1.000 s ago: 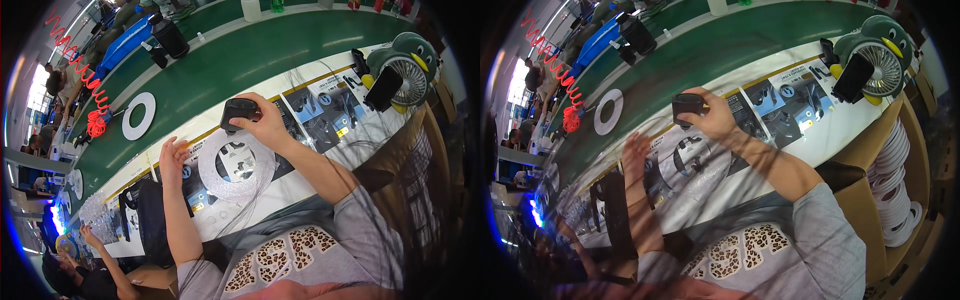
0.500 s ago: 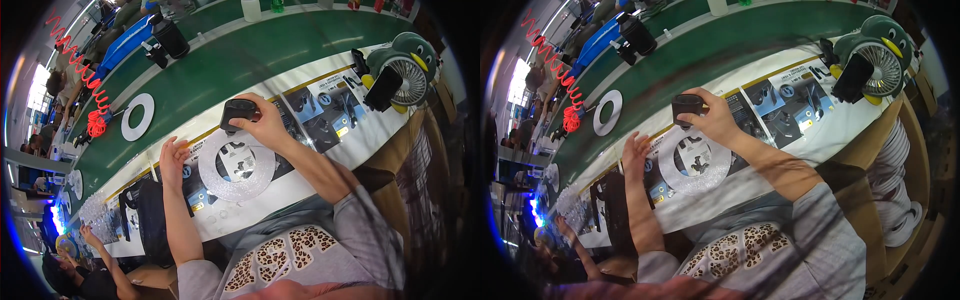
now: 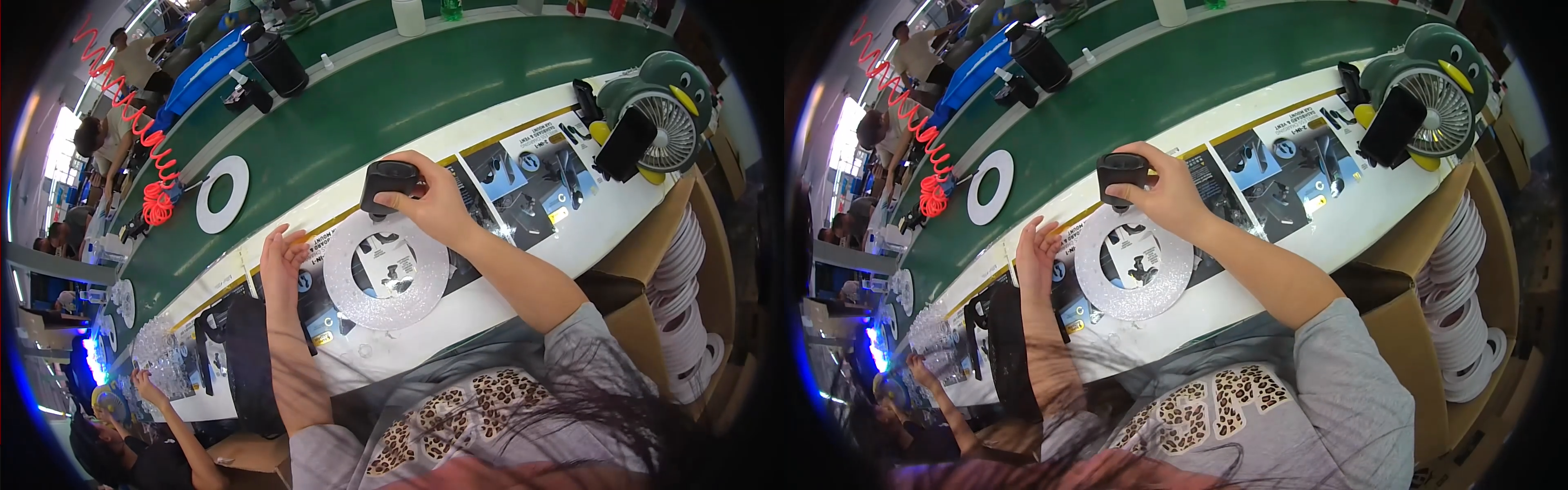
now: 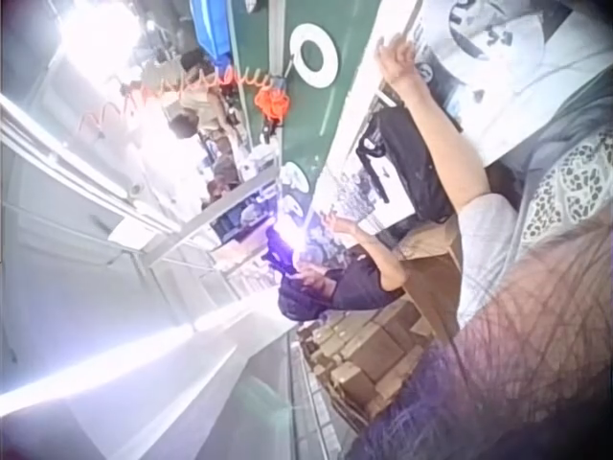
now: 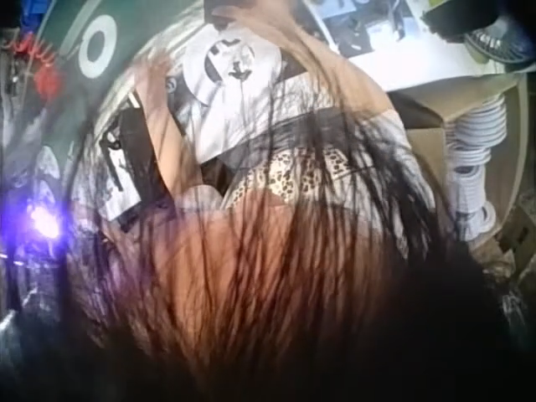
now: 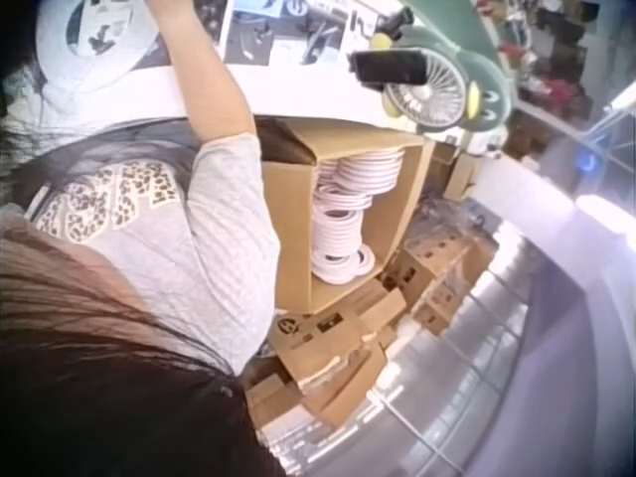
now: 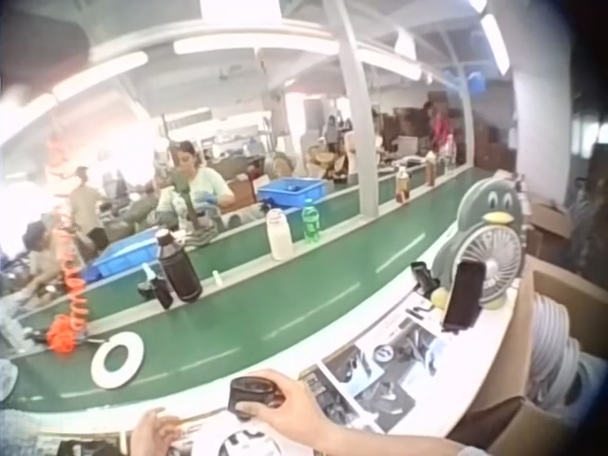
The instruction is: Applying glue to a circular light fixture component using a manual dispenser on an assembly line.
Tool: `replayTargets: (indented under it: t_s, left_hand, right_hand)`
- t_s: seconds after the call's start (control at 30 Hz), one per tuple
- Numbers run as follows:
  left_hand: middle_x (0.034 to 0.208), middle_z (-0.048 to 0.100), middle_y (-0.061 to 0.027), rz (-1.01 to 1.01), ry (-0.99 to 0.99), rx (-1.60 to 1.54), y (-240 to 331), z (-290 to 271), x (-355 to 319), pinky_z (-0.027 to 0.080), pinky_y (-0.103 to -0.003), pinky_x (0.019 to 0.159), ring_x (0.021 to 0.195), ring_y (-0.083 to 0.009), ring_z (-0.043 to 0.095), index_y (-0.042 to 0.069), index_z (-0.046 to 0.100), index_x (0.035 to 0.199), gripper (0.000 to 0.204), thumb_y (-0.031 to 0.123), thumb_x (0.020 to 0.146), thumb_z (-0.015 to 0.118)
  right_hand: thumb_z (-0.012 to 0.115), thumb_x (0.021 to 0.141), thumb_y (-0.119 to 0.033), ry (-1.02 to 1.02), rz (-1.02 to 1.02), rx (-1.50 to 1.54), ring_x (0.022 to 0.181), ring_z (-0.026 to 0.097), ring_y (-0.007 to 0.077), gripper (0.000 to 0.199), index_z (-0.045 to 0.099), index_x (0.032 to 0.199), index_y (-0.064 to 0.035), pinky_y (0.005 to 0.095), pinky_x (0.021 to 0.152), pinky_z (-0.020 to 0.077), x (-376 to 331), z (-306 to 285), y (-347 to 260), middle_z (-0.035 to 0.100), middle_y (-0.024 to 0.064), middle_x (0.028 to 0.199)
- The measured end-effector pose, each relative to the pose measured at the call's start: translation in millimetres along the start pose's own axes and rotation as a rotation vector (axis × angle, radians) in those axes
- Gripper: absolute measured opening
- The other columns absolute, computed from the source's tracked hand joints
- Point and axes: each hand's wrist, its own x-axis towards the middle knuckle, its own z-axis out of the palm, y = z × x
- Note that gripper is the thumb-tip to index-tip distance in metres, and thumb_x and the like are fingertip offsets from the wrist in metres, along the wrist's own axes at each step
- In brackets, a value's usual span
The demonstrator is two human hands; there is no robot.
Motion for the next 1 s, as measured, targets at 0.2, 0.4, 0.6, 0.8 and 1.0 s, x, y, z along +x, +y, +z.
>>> replayTargets:
  t_s: [0.2, 0.4, 0.6, 0.8, 1.0]
  left_hand:
    - [0.105, 0.062, -0.0156, 0.006, 0.003, -0.001, -1.8, 3.2, 2.0, 0.051, -0.027, 0.074, 0.08, -0.0173, 0.061, 0.002, 0.048, 0.123, 0.037, 0.028, 0.097, 0.045]
    - [0.105, 0.062, -0.0159, 0.02, -0.01, -0.008, -2.2, -0.2, 0.2, 0.051, -0.027, 0.073, 0.08, -0.0172, 0.061, 0.002, 0.048, 0.124, 0.037, 0.028, 0.098, 0.043]
    - [0.106, 0.062, -0.016, 0.014, -0.02, -0.003, -3.5, 0.5, -0.1, 0.052, -0.027, 0.074, 0.08, -0.0169, 0.061, 0.002, 0.047, 0.124, 0.037, 0.028, 0.098, 0.043]
    - [0.107, 0.061, -0.0158, 0.008, -0.029, -0.012, -3.3, -0.7, 2.2, 0.051, -0.027, 0.075, 0.081, -0.0169, 0.061, 0.002, 0.047, 0.125, 0.038, 0.029, 0.098, 0.043]
    - [0.106, 0.061, -0.016, 0.015, -0.025, 0.029, -3.4, -4.5, 6.5, 0.051, -0.027, 0.075, 0.081, -0.0169, 0.061, 0.003, 0.047, 0.124, 0.038, 0.029, 0.098, 0.042]
  right_hand:
    - [0.077, 0.075, -0.009, 0.004, 0.0, 0.003, 0.091, 0.062, 0.0122, 0.041, 0.057, 0.11, -0.0043, 0.0255, 0.082, 0.0515, 0.3, -1.7, 0.1, 0.064, 0.0061, 0.099]
    - [0.077, 0.075, -0.008, -0.009, 0.003, 0.027, 0.091, 0.062, 0.0124, 0.041, 0.057, 0.111, -0.0042, 0.0255, 0.082, 0.0516, -0.3, -1.0, 0.4, 0.064, 0.0063, 0.099]
    - [0.076, 0.075, -0.006, -0.001, 0.009, 0.005, 0.091, 0.062, 0.0126, 0.041, 0.056, 0.111, -0.0039, 0.0258, 0.082, 0.0517, -2.4, -1.8, 1.7, 0.064, 0.0064, 0.099]
    - [0.076, 0.074, -0.006, -0.005, 0.016, 0.018, 0.091, 0.062, 0.0126, 0.042, 0.057, 0.111, -0.0038, 0.0259, 0.082, 0.0518, -0.2, -2.0, 2.3, 0.064, 0.0061, 0.099]
    - [0.077, 0.075, -0.008, 0.014, 0.016, 0.017, 0.09, 0.062, 0.0125, 0.042, 0.056, 0.111, -0.0027, 0.0257, 0.081, 0.0517, 4.3, -1.7, 4.9, 0.064, 0.0066, 0.098]
